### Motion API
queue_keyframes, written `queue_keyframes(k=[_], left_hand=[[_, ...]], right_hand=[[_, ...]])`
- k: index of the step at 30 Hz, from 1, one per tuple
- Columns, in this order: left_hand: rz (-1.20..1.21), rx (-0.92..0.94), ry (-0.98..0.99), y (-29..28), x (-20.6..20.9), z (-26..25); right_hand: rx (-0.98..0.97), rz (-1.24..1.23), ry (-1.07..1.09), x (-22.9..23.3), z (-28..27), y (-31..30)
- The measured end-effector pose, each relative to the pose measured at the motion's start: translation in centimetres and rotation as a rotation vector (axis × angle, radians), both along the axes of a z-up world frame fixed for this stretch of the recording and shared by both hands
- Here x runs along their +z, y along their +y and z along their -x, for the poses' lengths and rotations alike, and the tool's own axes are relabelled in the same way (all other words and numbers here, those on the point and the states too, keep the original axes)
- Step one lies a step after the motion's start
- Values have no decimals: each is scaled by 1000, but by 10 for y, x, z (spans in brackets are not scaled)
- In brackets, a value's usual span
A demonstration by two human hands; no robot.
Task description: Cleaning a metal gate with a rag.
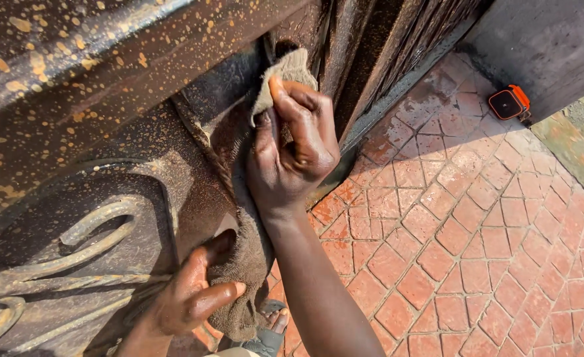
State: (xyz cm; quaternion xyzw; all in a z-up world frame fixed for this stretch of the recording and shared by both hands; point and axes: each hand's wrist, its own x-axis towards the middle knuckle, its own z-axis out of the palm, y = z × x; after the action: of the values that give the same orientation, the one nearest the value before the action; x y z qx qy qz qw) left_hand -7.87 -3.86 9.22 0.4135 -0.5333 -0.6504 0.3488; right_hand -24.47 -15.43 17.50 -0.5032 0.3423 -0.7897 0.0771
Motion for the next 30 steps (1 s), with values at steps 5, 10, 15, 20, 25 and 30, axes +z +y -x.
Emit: queue_keyframes(k=[5,10,15,20,25,30], left_hand=[[40,27,0,0,24,-3],[-46,46,-103,19,-79,-12],[-349,15,-125,20,-104,-2],[-290,54,-157,24,-126,-18],[33,95,-109,5,-55,-6],[-174,-35,-9,-9,-61,7]], right_hand=[[-142,-26,204,-15,-5,3],[-127,-296,332,-170,-13,15],[18,-1048,-121,-260,5,14],[176,-488,-382,-121,22,0],[-68,-118,73,-40,1,-5],[-186,-388,179,-159,-8,-8]])
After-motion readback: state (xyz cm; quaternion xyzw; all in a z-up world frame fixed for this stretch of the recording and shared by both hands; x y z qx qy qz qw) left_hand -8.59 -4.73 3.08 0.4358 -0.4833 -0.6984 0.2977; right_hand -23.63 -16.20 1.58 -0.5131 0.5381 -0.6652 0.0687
